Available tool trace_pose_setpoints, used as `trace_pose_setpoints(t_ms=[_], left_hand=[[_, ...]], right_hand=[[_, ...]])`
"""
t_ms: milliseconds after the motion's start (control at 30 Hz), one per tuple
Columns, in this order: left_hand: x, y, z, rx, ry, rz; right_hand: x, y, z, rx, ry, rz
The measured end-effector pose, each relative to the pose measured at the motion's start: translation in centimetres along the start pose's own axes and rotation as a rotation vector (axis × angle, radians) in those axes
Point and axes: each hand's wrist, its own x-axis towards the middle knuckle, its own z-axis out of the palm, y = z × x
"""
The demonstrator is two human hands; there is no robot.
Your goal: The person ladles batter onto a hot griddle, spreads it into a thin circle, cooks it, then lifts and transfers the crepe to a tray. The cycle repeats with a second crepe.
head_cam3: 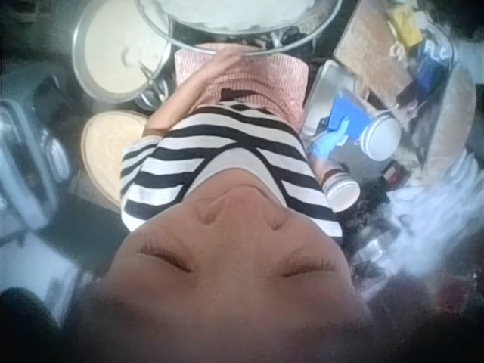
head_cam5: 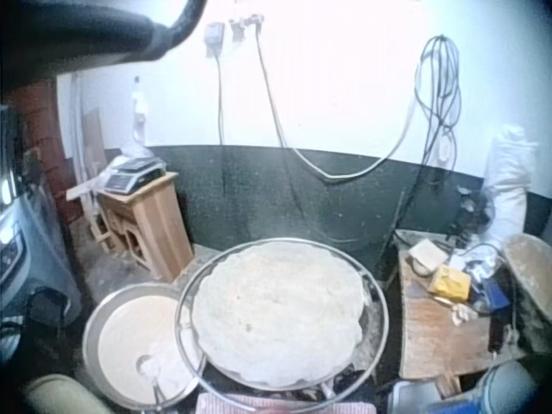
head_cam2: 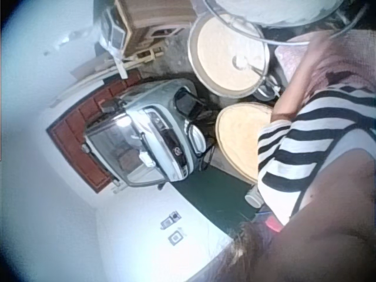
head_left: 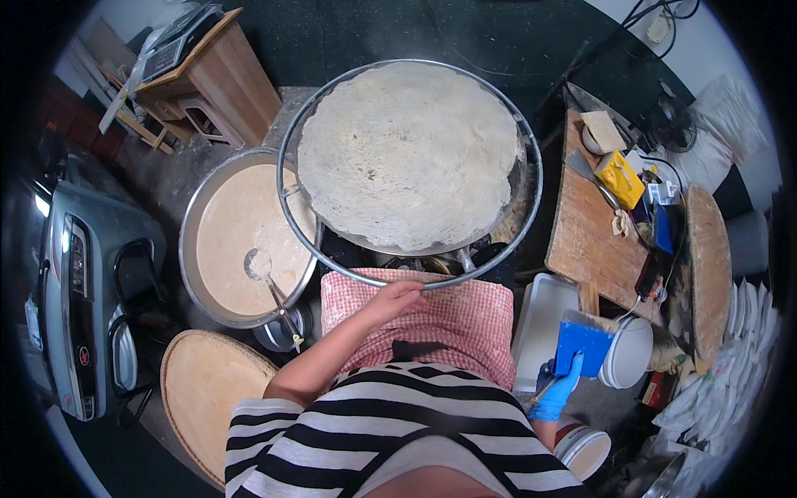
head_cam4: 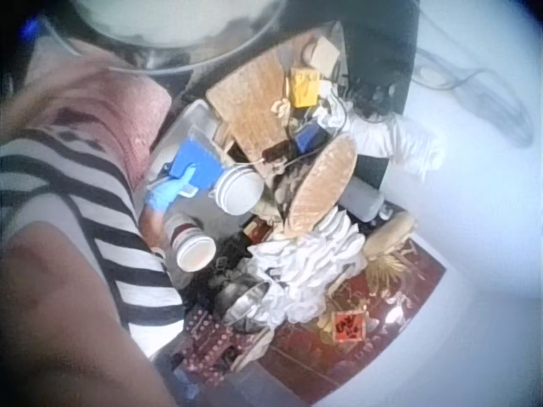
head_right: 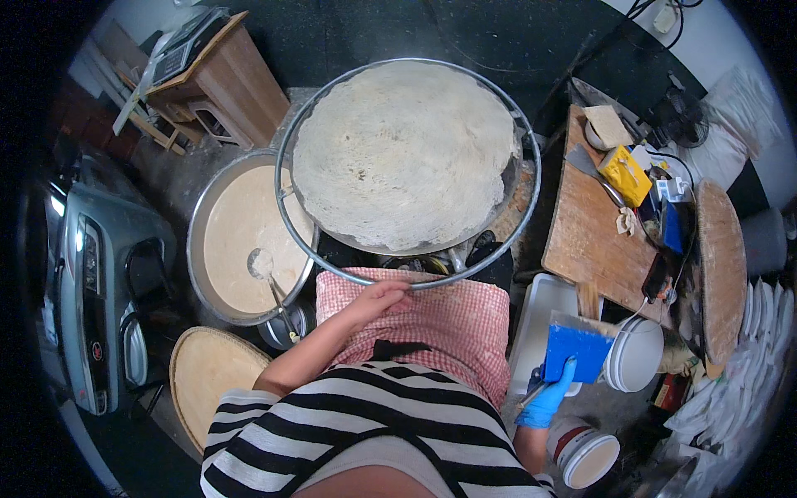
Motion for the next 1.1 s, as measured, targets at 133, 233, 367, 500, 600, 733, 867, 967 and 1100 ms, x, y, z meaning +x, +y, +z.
trace_pose_setpoints(t_ms=[133, 233, 367, 500, 600, 733, 867, 967, 1100], left_hand=[[-2.6, -2.6, -2.0, -0.079, 0.173, -0.005], [-3.3, -4.2, -2.9, -0.149, 0.304, -0.036], [-3.9, -5.3, -4.0, -0.176, 0.363, 0.045], [-4.3, -5.6, -5.1, -0.2, 0.437, 0.064], [-4.4, -5.8, -5.7, -0.215, 0.47, 0.071], [-4.7, -6.0, -6.0, -0.229, 0.51, 0.073], [-5.1, -6.2, -6.2, -0.221, 0.547, 0.074], [-5.2, -6.3, -6.6, -0.222, 0.581, 0.073], [-4.9, -6.3, -7.8, -0.257, 0.6, 0.061]], right_hand=[[4.4, 3.1, -3.8, 0.108, 0.018, 0.107], [8.6, 6.0, -6.2, 0.223, -0.033, 0.179], [13.9, 9.7, -8.6, 0.391, -0.165, 0.206], [16.9, 11.7, -9.3, 0.441, -0.229, 0.204], [17.4, 12.1, -8.4, 0.428, -0.179, 0.201], [15.4, 12.0, -6.8, 0.404, -0.339, 0.291], [11.8, 12.1, -4.7, 0.572, -0.317, 0.535], [9.7, 11.3, -3.1, 0.621, -0.341, 0.657], [8.7, 10.8, -0.4, 0.468, -0.49, 0.627]])
